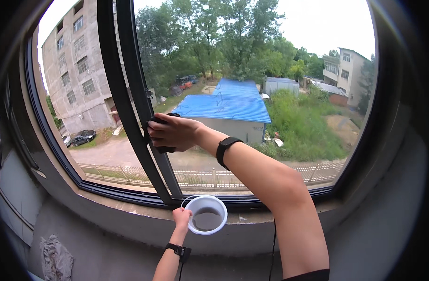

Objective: Cleaning a window frame and glass using a wet cloth and a bucket of water on a balcony.

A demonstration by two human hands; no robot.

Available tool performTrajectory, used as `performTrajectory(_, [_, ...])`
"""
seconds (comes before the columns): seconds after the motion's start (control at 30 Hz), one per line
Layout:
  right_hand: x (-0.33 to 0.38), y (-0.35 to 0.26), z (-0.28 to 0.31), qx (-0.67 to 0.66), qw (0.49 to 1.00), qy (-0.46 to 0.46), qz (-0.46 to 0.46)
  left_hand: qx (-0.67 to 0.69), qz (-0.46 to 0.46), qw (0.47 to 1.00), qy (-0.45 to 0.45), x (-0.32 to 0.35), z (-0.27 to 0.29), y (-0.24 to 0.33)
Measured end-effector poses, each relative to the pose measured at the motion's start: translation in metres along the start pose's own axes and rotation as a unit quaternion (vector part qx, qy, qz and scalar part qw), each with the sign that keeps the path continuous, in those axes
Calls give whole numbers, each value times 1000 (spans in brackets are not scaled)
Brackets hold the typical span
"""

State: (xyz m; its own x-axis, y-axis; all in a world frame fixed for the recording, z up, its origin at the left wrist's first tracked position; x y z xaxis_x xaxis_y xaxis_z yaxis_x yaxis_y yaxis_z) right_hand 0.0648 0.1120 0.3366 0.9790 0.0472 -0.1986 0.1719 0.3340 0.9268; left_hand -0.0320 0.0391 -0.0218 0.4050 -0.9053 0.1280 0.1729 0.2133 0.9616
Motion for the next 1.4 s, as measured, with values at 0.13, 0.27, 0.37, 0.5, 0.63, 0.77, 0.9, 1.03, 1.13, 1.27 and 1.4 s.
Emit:
performTrajectory(0.13, [96, 58, 42, -11, 996, -5, -87, -4, 12, 1000, -12, 8, -2, 14])
performTrajectory(0.27, [202, 100, 67, -19, 985, 21, -172, 27, 0, 1000, -6, 4, 5, 5])
performTrajectory(0.37, [288, 123, 91, -28, 966, 52, -250, 24, 6, 1000, -10, 5, -4, 5])
performTrajectory(0.5, [381, 126, 102, -38, 955, 49, -288, 29, 14, 999, -3, -6, 10, -15])
performTrajectory(0.63, [478, 116, 108, -1, 930, 74, -360, 30, 21, 999, -12, -7, 7, -14])
performTrajectory(0.77, [572, 91, 105, 46, 853, 130, -504, 21, 45, 999, -4, -9, 11, -19])
performTrajectory(0.9, [672, 54, 89, 38, 772, 101, -627, 23, 68, 997, -13, -2, 2, -8])
performTrajectory(1.03, [644, 51, 98, 19, 769, 131, -625, 20, 73, 997, 2, 6, 3, -8])
performTrajectory(1.13, [624, 51, 84, -10, 738, 201, -644, 18, 68, 998, 6, 5, 14, -10])
performTrajectory(1.27, [601, 59, 90, 117, 619, 246, -736, 4, 74, 997, 12, -3, 3, -1])
performTrajectory(1.4, [553, 68, 90, 90, 582, 258, -766, 26, 70, 997, 5, 5, -16, 16])
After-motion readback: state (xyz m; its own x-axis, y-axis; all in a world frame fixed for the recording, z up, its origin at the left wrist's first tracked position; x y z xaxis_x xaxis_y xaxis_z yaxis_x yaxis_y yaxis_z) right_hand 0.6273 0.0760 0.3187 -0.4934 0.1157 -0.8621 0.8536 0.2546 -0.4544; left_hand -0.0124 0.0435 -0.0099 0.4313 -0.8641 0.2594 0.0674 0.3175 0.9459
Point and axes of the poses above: each hand's wrist, its own x-axis away from the middle knuckle, its own z-axis out of the back of the hand, y = z × x, the point moved 4 cm from there along -x, towards the middle knuckle, and after that the axes turned 12 degrees about -y, right-handed, at the moved point
